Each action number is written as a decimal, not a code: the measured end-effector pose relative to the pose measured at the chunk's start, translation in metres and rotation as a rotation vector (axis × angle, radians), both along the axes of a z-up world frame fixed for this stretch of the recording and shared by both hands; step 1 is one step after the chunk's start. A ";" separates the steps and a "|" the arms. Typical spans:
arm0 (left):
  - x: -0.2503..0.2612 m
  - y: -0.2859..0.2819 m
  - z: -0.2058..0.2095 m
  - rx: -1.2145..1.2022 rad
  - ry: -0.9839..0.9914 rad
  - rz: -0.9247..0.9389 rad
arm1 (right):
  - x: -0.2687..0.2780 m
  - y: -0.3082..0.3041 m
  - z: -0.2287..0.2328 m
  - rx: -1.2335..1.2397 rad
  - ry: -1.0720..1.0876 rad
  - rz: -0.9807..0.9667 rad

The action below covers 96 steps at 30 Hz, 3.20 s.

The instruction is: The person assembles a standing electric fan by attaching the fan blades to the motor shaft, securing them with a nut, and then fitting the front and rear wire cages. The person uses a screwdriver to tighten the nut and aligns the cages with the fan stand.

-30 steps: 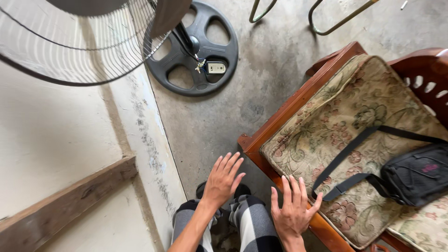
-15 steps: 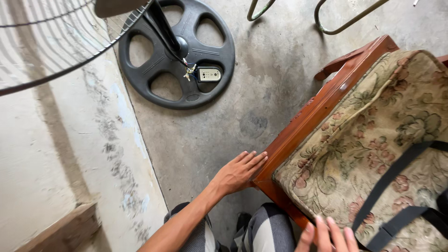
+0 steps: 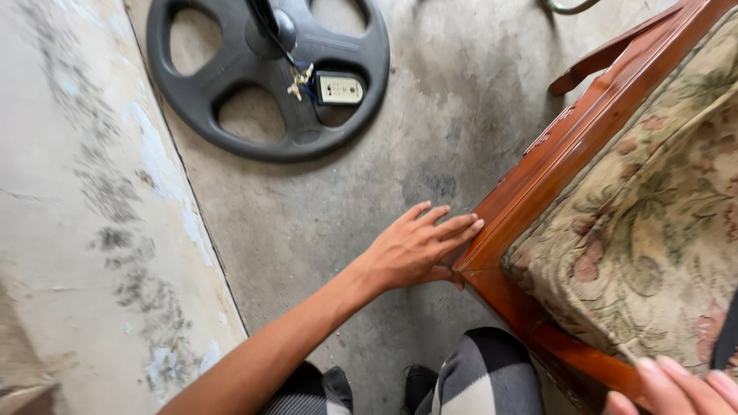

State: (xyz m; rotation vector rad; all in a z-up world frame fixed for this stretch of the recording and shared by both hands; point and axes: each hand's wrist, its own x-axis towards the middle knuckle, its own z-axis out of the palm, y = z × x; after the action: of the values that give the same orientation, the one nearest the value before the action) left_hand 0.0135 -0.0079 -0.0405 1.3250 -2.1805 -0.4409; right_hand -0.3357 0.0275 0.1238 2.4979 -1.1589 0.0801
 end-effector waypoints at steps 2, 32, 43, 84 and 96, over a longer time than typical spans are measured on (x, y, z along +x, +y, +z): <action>0.002 0.003 -0.019 -0.022 0.023 0.013 | 0.026 -0.014 0.008 0.194 0.112 0.173; -0.088 0.211 -0.208 -0.084 -0.590 0.116 | -0.039 0.077 -0.310 0.595 0.013 0.227; -0.184 0.173 -0.185 -0.021 -0.532 -0.079 | -0.099 0.039 -0.372 0.503 -0.075 -0.038; -0.049 0.209 0.098 -0.401 0.016 0.895 | 0.160 0.093 -0.029 0.599 -1.149 0.397; -0.059 0.219 0.357 -0.282 0.065 1.044 | 0.178 0.093 0.210 0.737 -1.382 0.223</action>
State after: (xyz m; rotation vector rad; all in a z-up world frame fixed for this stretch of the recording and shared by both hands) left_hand -0.0453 0.2112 0.3161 1.9744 -1.1679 0.2240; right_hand -0.1580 0.1203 0.3341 3.1453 -1.4565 2.0096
